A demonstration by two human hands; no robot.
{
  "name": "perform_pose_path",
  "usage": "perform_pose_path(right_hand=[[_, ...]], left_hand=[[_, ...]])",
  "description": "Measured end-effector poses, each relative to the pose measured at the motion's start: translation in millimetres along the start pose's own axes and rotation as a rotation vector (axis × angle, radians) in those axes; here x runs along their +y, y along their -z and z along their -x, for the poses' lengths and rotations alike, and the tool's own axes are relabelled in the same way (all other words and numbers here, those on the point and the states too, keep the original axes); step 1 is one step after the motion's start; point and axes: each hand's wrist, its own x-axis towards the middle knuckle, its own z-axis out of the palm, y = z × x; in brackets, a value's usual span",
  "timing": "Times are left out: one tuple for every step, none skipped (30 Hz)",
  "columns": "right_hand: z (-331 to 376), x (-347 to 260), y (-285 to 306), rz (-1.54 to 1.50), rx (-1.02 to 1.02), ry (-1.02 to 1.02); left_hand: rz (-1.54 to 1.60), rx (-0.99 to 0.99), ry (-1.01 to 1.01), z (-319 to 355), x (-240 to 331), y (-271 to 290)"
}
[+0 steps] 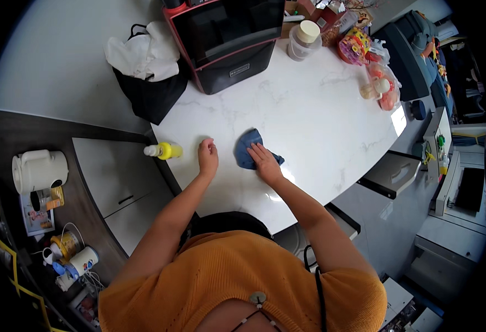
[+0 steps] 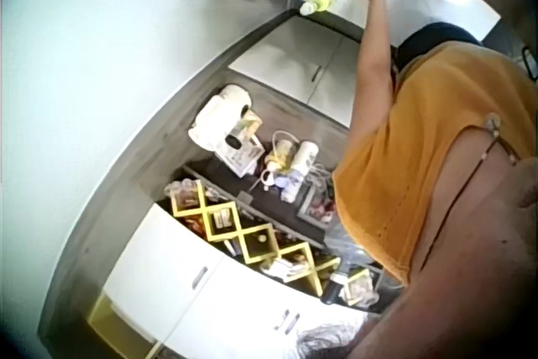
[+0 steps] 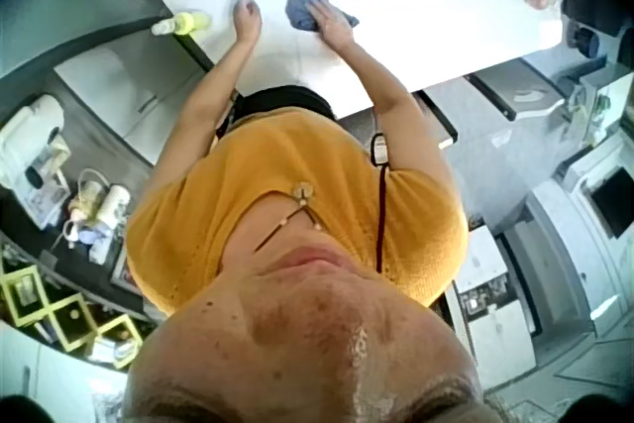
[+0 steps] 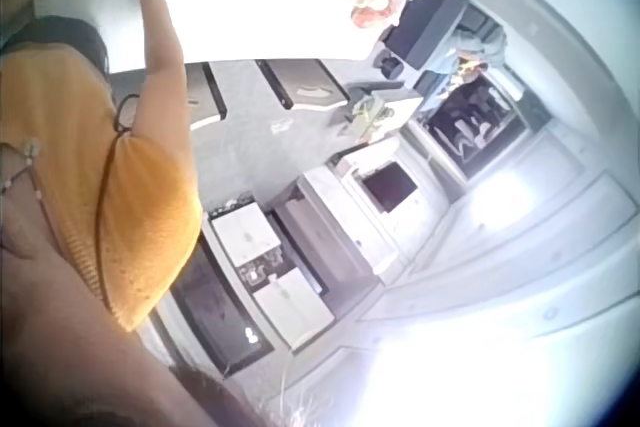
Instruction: The person ties a plastic bag containing apples and moves it aside, then wipes down the surface of a marble-top table with a blue cloth using cleaning spray.
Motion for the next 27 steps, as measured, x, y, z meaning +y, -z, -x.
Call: perform_pose_path(right_hand=[[21.3,-0.4,2.4,-0.006,0.006,0.008],[42.8,0.8,5.2,-0.013,0.012,0.016],[62.3,4.1,8.9,-0.018,0.021,0.020],[78.3,7.6,10.6,-0.046,0.082,0.016],[93.6,13.4,14.2,-0.106,0.087,-0.024],[101.9,16.4,23.1,-0.163,0.097,-0.060],[106.7,17.9,32.5,-0.225,0.193,-0.180],[109.1,20.5,42.0,-0.285,0.289,-0.299],[107.6,23.5,53.2,-0.358,0.406,-0.412],[104.1,31.4,60.3,-0.431,0.525,-0.526],[107.3,49.7,59.7,-0.404,0.601,-0.599],[110.6,69.8,59.6,-0.378,0.678,-0.669],[112.0,83.9,60.6,-0.307,0.680,-0.773],[113.7,96.8,60.6,-0.236,0.678,-0.875],[120.0,115.7,53.9,-0.110,0.639,-0.888],[123.3,127.5,42.8,0.012,0.599,-0.899],[124.7,136.6,27.6,0.183,0.569,-0.885],[114.3,139.2,17.9,0.219,0.596,-0.845],[101.6,141.3,12.6,0.259,0.627,-0.804],[87.8,143.2,7.6,0.298,0.658,-0.763],[69.6,141.9,7.0,0.280,0.624,-0.745],[50.1,147.1,5.7,0.284,0.631,-0.723],[31.2,149.7,4.6,0.276,0.622,-0.687],[8.8,151.5,3.3,0.267,0.617,-0.647],[-13.0,153.4,1.6,0.285,0.606,-0.612],[-35.4,153.9,0.0,0.304,0.595,-0.577],[-60.0,148.0,-3.0,0.285,0.574,-0.563]], left_hand=[[0.003,-0.015,0.002,4.1,-1.0,3.5],[0.006,-0.029,0.005,8.1,-2.4,6.8],[0.011,-0.047,0.004,12.3,-2.4,9.4],[0.007,-0.059,-0.003,17.4,-1.6,13.9],[0.003,-0.071,-0.009,22.2,0.0,19.2],[0.001,-0.079,-0.019,23.9,1.9,24.0],[0.017,-0.085,-0.031,26.1,1.1,27.2],[0.032,-0.090,-0.041,28.2,-0.7,31.0],[0.046,-0.095,-0.046,33.4,-3.2,34.5],[0.061,-0.094,-0.049,37.2,-4.8,37.4],[0.076,-0.091,-0.052,41.3,-6.1,40.1],[0.088,-0.085,-0.057,43.6,-8.4,42.2],[0.099,-0.080,-0.050,46.6,-12.7,44.4],[0.125,-0.076,-0.042,48.8,-15.8,46.0],[0.150,-0.071,-0.035,51.6,-17.1,46.9],[0.172,-0.068,-0.028,54.6,-17.9,49.0],[0.184,-0.080,-0.013,58.1,-18.8,50.7],[0.190,-0.086,0.001,59.9,-20.5,54.4],[0.201,-0.093,0.013,61.1,-21.5,58.2],[0.176,-0.079,0.018,63.6,-23.7,63.3],[0.151,-0.063,0.020,66.3,-26.3,69.8],[0.135,-0.045,0.015,66.6,-27.1,73.3],[0.143,-0.029,0.020,71.1,-29.7,78.6],[0.151,-0.025,0.040,74.9,-31.6,84.1],[0.161,-0.023,0.058,78.4,-33.5,88.9],[0.170,-0.021,0.075,80.9,-35.1,93.1],[0.170,-0.002,0.066,84.2,-30.9,98.4]])
